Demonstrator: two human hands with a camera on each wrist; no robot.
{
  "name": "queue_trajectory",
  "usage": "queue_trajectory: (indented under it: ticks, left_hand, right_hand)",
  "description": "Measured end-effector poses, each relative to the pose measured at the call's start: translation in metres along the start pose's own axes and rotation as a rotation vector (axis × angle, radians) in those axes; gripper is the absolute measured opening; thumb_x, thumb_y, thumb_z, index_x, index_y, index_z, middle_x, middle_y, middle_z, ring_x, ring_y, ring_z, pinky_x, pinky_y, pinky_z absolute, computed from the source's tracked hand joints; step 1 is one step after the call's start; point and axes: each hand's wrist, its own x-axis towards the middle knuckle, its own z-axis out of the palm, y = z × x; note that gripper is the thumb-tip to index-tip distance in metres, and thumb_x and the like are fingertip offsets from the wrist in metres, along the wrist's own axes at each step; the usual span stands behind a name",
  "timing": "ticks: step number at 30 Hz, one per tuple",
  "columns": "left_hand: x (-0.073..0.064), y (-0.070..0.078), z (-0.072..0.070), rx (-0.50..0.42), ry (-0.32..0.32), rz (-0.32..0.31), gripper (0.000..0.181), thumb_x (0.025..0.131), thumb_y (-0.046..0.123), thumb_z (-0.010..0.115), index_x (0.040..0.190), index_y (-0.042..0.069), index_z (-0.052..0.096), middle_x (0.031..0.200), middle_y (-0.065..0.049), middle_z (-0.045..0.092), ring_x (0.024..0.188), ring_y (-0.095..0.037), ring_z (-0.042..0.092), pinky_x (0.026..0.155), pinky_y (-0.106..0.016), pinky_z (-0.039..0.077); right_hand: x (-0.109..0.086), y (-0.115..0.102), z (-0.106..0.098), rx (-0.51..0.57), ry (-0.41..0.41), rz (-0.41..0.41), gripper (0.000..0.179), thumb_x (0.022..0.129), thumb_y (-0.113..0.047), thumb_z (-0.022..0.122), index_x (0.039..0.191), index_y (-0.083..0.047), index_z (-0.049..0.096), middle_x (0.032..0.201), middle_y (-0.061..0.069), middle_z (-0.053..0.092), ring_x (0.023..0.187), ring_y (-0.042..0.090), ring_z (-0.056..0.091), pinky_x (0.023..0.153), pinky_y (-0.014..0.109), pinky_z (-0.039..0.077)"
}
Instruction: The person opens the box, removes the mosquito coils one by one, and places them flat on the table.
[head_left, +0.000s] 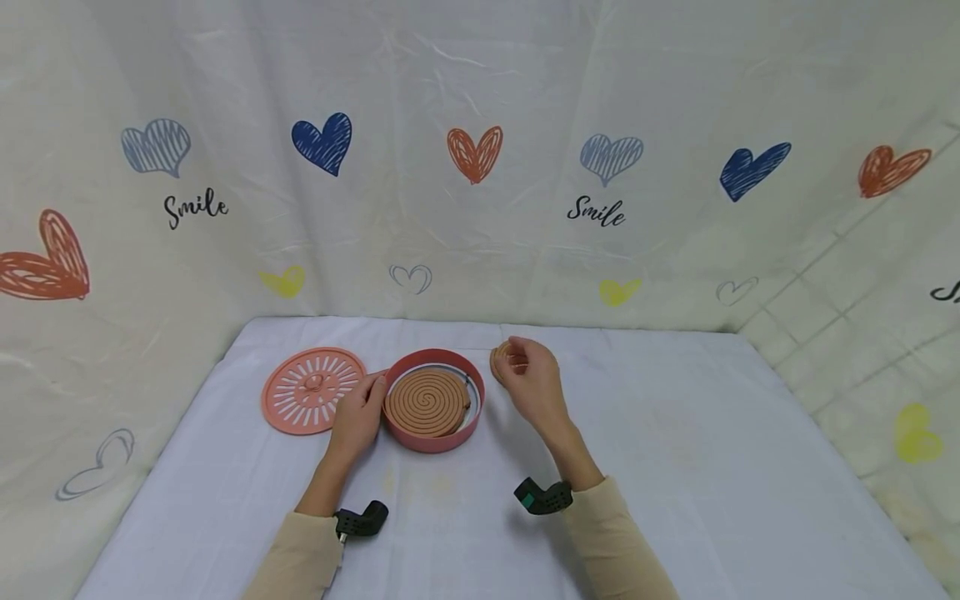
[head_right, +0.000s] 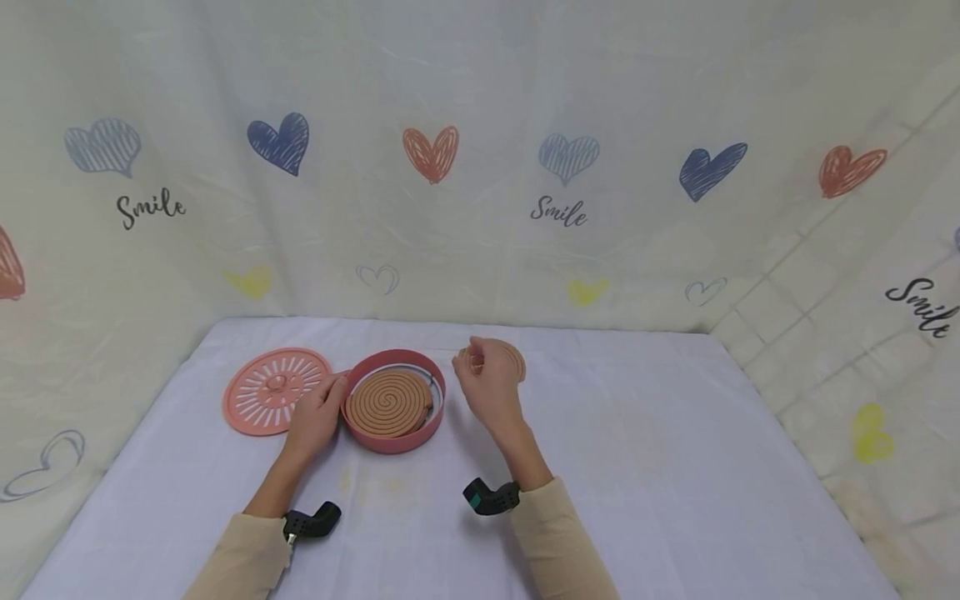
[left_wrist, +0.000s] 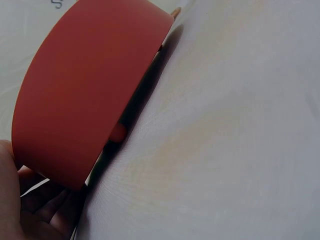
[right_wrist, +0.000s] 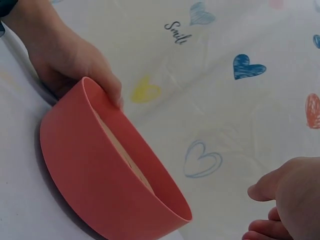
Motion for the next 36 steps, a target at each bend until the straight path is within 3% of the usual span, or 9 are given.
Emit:
queue_trajectory:
  ticks: [31, 36]
  left_hand:
    - [0.001, -0.001, 0.001, 0.001, 0.004, -0.006, 0.050, 0.106, 0.046, 0.041, 0.136, 0.011, 0.062, 0.134, -0.012, 0.066, 0.132, -0.028, 0.058, 0.110, -0.050, 0.046]
    - [0.001, -0.003, 0.003, -0.003, 0.004, -0.017, 0.051, 0.106, 0.047, 0.040, 0.136, 0.012, 0.061, 0.135, -0.011, 0.066, 0.132, -0.028, 0.058, 0.110, -0.050, 0.046]
  right_hand:
    - [-0.012, -0.011, 0.024, -0.010, -0.144, -0.030, 0.044, 0.092, -0.017, 0.072, 0.130, 0.001, 0.059, 0.111, 0.017, 0.069, 0.100, 0.029, 0.068, 0.088, 0.042, 0.060]
    - [-0.015, -0.013, 0.023, -0.020, -0.161, -0.068, 0.045, 0.092, -0.016, 0.072, 0.130, 0.003, 0.058, 0.111, 0.018, 0.069, 0.098, 0.029, 0.070, 0.086, 0.042, 0.061]
